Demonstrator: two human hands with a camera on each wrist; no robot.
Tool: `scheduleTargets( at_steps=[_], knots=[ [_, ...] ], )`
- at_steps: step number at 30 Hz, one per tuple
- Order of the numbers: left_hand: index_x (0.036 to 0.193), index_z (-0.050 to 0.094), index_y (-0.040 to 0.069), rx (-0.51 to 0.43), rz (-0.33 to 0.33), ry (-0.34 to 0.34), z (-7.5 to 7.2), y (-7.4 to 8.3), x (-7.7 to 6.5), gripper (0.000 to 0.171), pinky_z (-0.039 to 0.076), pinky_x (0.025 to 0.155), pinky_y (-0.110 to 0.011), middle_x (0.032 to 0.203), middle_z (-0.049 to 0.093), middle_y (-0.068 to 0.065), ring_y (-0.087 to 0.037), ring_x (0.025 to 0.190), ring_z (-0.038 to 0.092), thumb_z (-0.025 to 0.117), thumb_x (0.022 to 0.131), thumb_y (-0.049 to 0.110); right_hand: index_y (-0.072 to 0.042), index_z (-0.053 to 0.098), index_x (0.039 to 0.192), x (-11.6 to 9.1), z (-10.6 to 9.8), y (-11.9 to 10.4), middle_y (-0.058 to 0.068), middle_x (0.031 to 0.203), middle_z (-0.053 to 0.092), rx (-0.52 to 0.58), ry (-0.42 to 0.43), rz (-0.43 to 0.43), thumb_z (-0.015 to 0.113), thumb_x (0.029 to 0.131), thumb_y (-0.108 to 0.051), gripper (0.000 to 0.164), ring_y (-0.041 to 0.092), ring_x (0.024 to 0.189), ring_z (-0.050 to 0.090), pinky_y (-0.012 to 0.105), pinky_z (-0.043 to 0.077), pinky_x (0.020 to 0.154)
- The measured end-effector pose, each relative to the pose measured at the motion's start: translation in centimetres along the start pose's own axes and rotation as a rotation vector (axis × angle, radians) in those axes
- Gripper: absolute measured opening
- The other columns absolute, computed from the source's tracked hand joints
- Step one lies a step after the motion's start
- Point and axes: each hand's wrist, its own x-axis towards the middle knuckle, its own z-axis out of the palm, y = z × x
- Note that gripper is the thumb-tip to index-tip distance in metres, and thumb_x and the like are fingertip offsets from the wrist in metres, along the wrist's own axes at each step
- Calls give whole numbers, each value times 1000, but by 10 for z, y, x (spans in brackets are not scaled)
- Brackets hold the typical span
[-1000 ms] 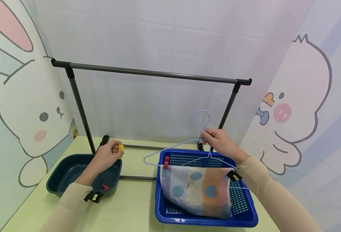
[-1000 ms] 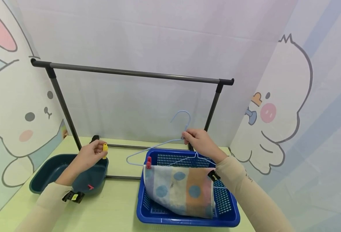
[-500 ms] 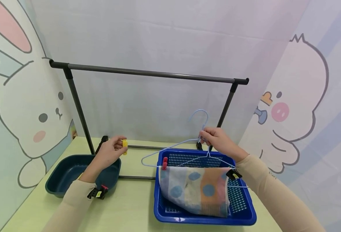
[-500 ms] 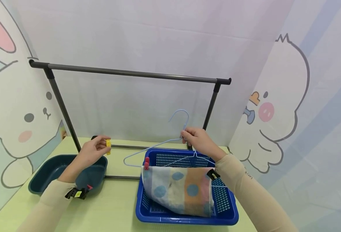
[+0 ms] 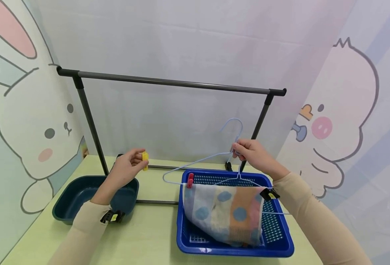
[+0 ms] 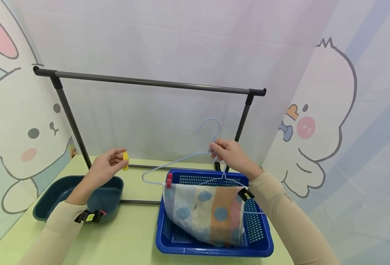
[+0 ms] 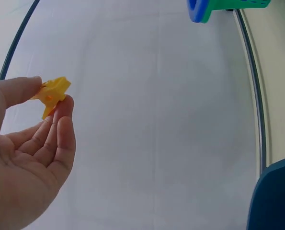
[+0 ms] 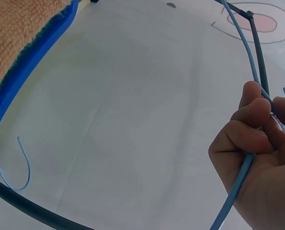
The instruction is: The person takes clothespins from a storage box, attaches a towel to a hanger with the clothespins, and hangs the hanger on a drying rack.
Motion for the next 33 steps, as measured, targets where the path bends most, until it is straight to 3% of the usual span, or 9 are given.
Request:
scheduleTargets(
  at_steps=[6,12,18,26,33],
  knots=[
    [122,47,4,-138,-7,15,-5,13,0,50,47,69,-22,102,57,-8,-18,88,56,59,83,34,-9,60,84,8,-6,18,11,66,51,-31,2,-13,42,92,-37,34,25,55,40,30,34,50],
    [120,47,5,-219,35,-9,-5,33,-1,48,47,72,-23,101,56,-7,-17,89,56,60,82,32,-9,61,85,11,-8,18,16,67,50,-14,9,-18,41,91,-39,36,21,52,36,31,31,48],
    [118,47,3,-256,74,-42,-2,53,-2,46,47,72,-23,100,56,-7,-16,88,57,61,82,28,-9,61,85,11,-8,12,20,69,51,-10,5,-14,42,91,-39,36,30,58,41,30,37,54],
    [117,48,3,-310,117,-89,5,76,-2,41,47,72,-25,100,55,-9,-18,86,57,63,82,19,-6,61,86,15,-9,8,17,70,51,38,5,-9,43,91,-38,37,22,59,43,32,39,59],
    [111,50,0,-301,173,-127,14,101,-3,34,48,71,-26,95,57,-8,-17,83,58,62,82,10,-6,61,88,16,-8,5,20,73,50,80,-5,5,43,90,-40,39,25,61,42,31,39,60]
  ],
)
